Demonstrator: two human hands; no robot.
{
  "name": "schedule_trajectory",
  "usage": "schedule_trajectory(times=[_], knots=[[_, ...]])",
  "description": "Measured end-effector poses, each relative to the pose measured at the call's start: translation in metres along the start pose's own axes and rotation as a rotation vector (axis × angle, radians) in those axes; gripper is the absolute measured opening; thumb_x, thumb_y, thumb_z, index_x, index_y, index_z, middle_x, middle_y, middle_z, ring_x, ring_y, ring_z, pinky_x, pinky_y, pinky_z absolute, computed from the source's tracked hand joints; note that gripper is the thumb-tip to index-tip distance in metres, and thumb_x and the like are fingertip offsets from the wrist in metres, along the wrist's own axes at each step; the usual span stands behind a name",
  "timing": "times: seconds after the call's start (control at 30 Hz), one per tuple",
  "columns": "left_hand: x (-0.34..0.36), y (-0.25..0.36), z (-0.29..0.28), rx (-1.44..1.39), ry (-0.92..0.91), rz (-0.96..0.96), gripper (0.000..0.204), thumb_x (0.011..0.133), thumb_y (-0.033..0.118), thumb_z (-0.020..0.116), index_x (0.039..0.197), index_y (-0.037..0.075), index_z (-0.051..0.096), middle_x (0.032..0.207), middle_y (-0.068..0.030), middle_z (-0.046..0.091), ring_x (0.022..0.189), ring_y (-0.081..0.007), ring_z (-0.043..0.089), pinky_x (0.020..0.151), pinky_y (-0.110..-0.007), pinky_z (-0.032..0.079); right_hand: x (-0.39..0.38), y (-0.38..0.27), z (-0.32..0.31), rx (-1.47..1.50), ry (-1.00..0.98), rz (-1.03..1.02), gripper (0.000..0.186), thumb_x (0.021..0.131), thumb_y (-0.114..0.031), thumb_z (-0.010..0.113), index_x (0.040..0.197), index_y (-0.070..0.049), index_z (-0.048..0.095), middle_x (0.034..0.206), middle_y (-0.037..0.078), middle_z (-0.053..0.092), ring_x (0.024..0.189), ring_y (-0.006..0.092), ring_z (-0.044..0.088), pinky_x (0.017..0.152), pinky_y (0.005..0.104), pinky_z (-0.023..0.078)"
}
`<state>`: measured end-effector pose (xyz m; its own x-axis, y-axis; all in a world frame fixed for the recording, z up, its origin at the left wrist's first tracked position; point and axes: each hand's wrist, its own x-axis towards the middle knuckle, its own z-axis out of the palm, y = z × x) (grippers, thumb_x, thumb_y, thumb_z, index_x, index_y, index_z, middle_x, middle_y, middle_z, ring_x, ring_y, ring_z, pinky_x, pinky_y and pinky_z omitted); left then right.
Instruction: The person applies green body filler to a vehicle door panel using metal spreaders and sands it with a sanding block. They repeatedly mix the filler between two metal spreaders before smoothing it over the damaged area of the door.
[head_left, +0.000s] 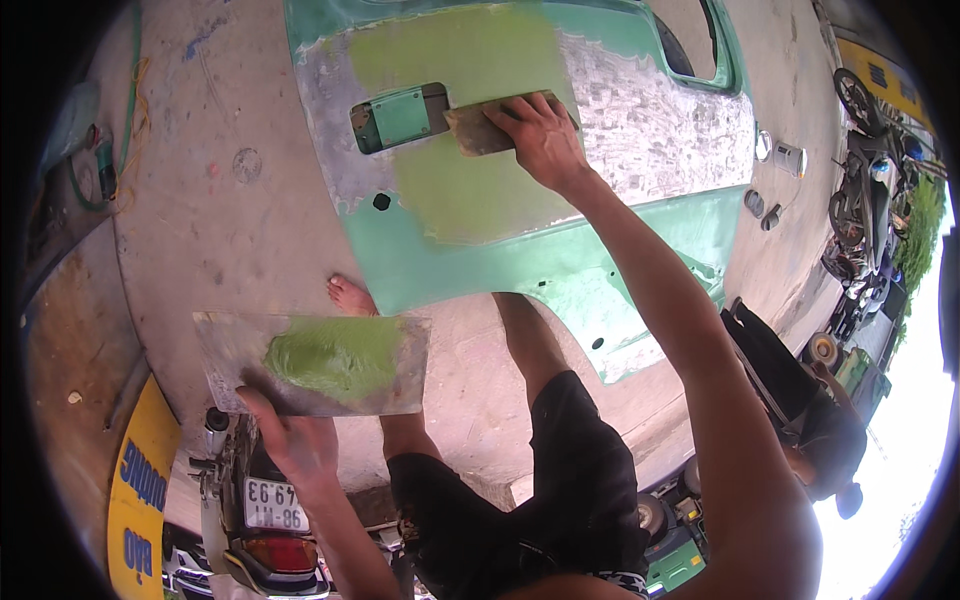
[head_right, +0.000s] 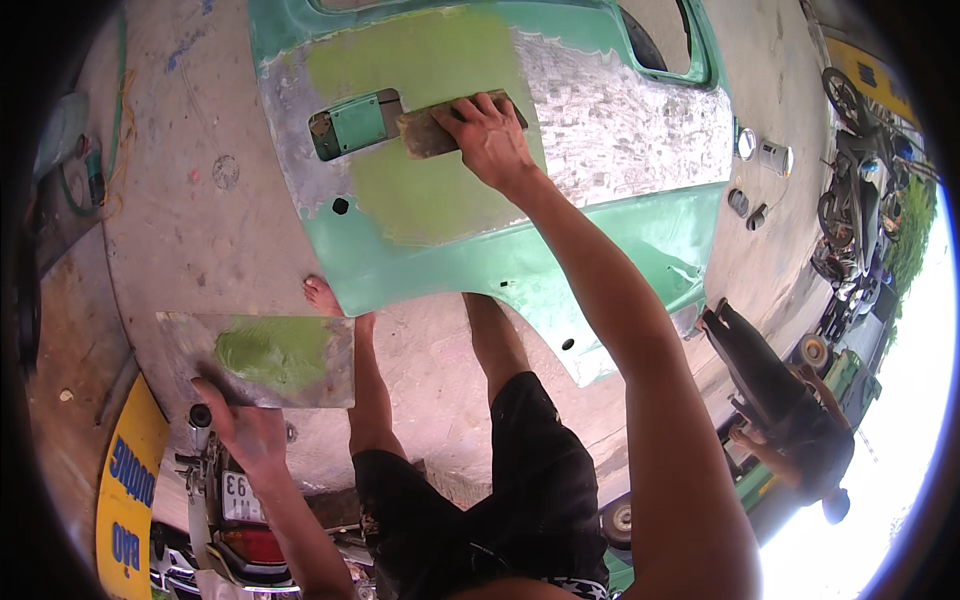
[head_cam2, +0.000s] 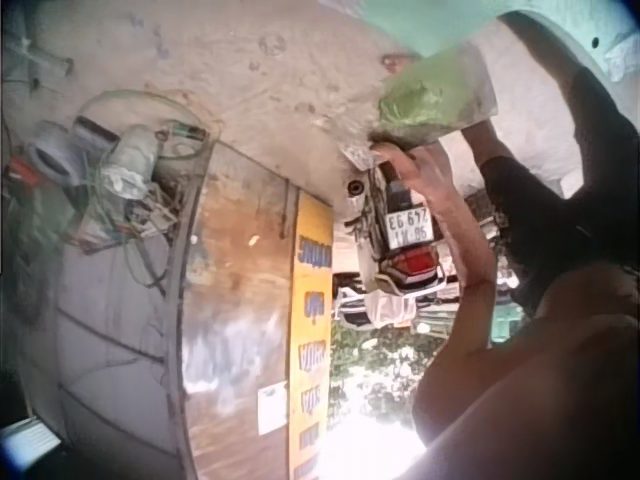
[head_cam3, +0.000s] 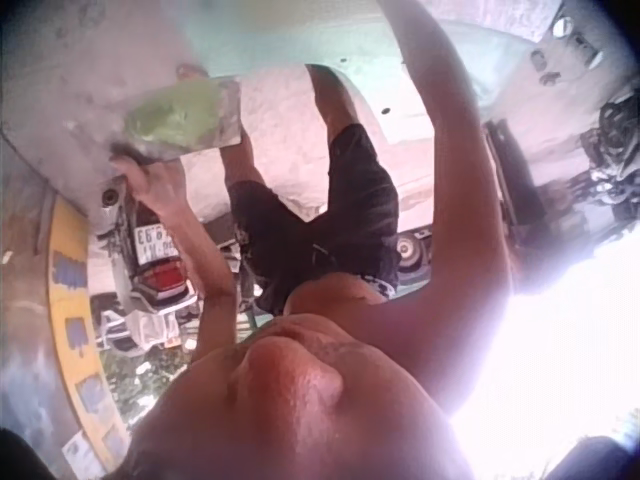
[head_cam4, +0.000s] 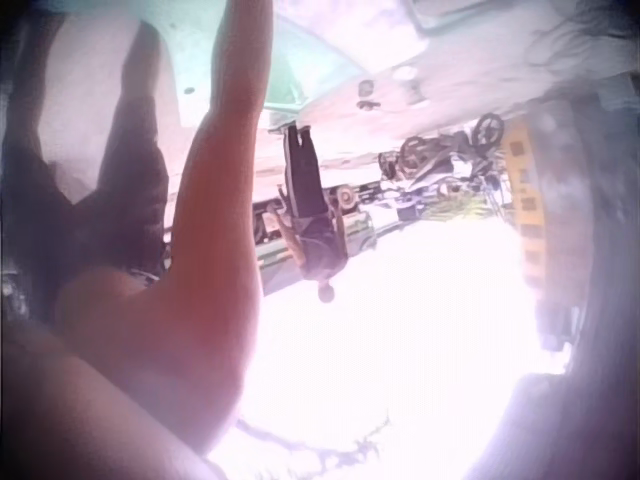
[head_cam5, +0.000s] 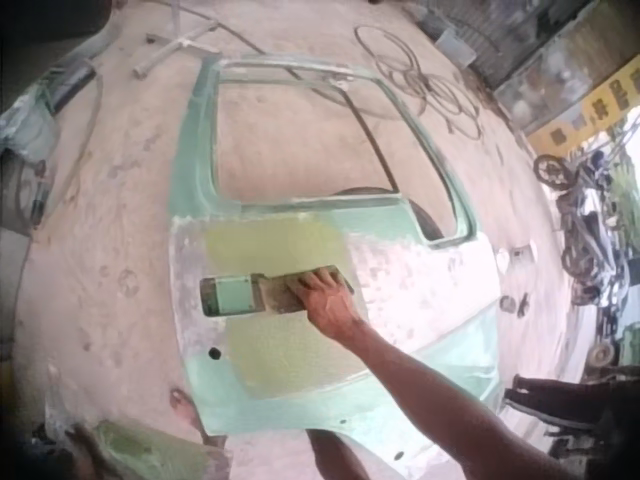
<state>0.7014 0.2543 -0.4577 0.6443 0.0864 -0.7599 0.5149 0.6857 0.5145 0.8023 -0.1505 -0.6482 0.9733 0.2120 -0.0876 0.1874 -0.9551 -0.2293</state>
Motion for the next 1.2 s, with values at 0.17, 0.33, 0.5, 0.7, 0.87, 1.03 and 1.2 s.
schedule_trajectory(times=[0.17, 0.33, 0.5, 0.7, 0.87, 1.03, 1.2], knots=[[-0.003, -0.007, -0.001, -0.002, -0.058, -0.014, 0.063, 0.103, 0.053, 0.038, 0.152, 0.014, 0.031, 0.152, -0.0027, 0.038, 0.138, -0.0203, 0.036, 0.117, -0.043, 0.023, 0.135, 0.026, 0.018, -0.036, 0.067, -0.024, 0.048, 0.079, -0.002, 0.059, 0.123, -0.02, 0.065, 0.116, 0.002, 0.063, 0.113, 0.0242, 0.054, 0.097, 0.0459, 0.041], [0.001, -0.013, -0.003, -0.041, -0.066, -0.02, 0.062, 0.105, 0.051, 0.034, 0.154, 0.014, 0.025, 0.154, -0.0043, 0.034, 0.14, -0.0214, 0.033, 0.118, -0.043, 0.022, 0.188, 0.03, 0.021, -0.041, -0.097, 0.057, 0.037, 0.084, -0.01, 0.053, 0.116, -0.02, 0.069, 0.119, 0.011, 0.065, 0.118, 0.0326, 0.057, 0.097, 0.053, 0.045], [0.003, -0.011, -0.003, -0.052, -0.051, -0.018, 0.063, 0.103, 0.053, 0.037, 0.152, 0.013, 0.031, 0.153, -0.0039, 0.037, 0.138, -0.0203, 0.035, 0.118, -0.043, 0.022, 0.129, 0.003, 0.027, 0.006, -0.142, 0.103, 0.042, 0.085, -0.009, 0.051, 0.121, -0.022, 0.067, 0.126, 0.01, 0.061, 0.125, 0.0326, 0.051, 0.1, 0.0538, 0.043], [0.004, -0.005, -0.001, -0.041, -0.01, -0.032, 0.063, 0.103, 0.052, 0.038, 0.151, 0.011, 0.033, 0.151, -0.0049, 0.04, 0.137, -0.0208, 0.038, 0.117, -0.043, 0.024, 0.028, -0.04, 0.039, 0.008, 0.0, 0.18, 0.056, 0.079, 0.001, 0.056, 0.132, -0.017, 0.061, 0.127, 0.003, 0.058, 0.115, 0.0267, 0.051, 0.099, 0.0455, 0.039], [0.002, 0.001, -0.003, 0.556, 0.156, 0.141, 0.063, 0.104, 0.051, 0.038, 0.151, 0.009, 0.033, 0.15, -0.0057, 0.04, 0.136, -0.0205, 0.038, 0.117, -0.042, 0.024, -0.053, -0.063, 0.051, -0.031, 0.007, 0.152, 0.06, 0.079, 0.0, 0.056, 0.136, -0.016, 0.056, 0.132, 0.005, 0.054, 0.12, 0.0272, 0.049, 0.102, 0.0471, 0.038], [0.0, 0.016, -0.005, 0.025, 0.143, 0.039, 0.062, 0.104, 0.05, 0.037, 0.151, 0.009, 0.032, 0.151, -0.0053, 0.04, 0.137, -0.0211, 0.037, 0.117, -0.042, 0.023, -0.084, -0.055, 0.004, 0.008, -0.088, 0.011, 0.055, 0.08, -0.003, 0.055, 0.133, -0.016, 0.059, 0.131, 0.006, 0.055, 0.119, 0.0273, 0.05, 0.103, 0.0471, 0.038], [0.006, 0.002, 0.003, -0.056, 0.079, -0.009, 0.063, 0.103, 0.052, 0.037, 0.151, 0.011, 0.032, 0.153, -0.0038, 0.038, 0.138, -0.0212, 0.036, 0.117, -0.042, 0.022, 0.024, 0.026, -0.002, -0.024, -0.044, 0.073, 0.051, 0.084, -0.002, 0.051, 0.131, -0.02, 0.061, 0.126, 0.003, 0.059, 0.118, 0.0264, 0.051, 0.099, 0.0452, 0.039]])
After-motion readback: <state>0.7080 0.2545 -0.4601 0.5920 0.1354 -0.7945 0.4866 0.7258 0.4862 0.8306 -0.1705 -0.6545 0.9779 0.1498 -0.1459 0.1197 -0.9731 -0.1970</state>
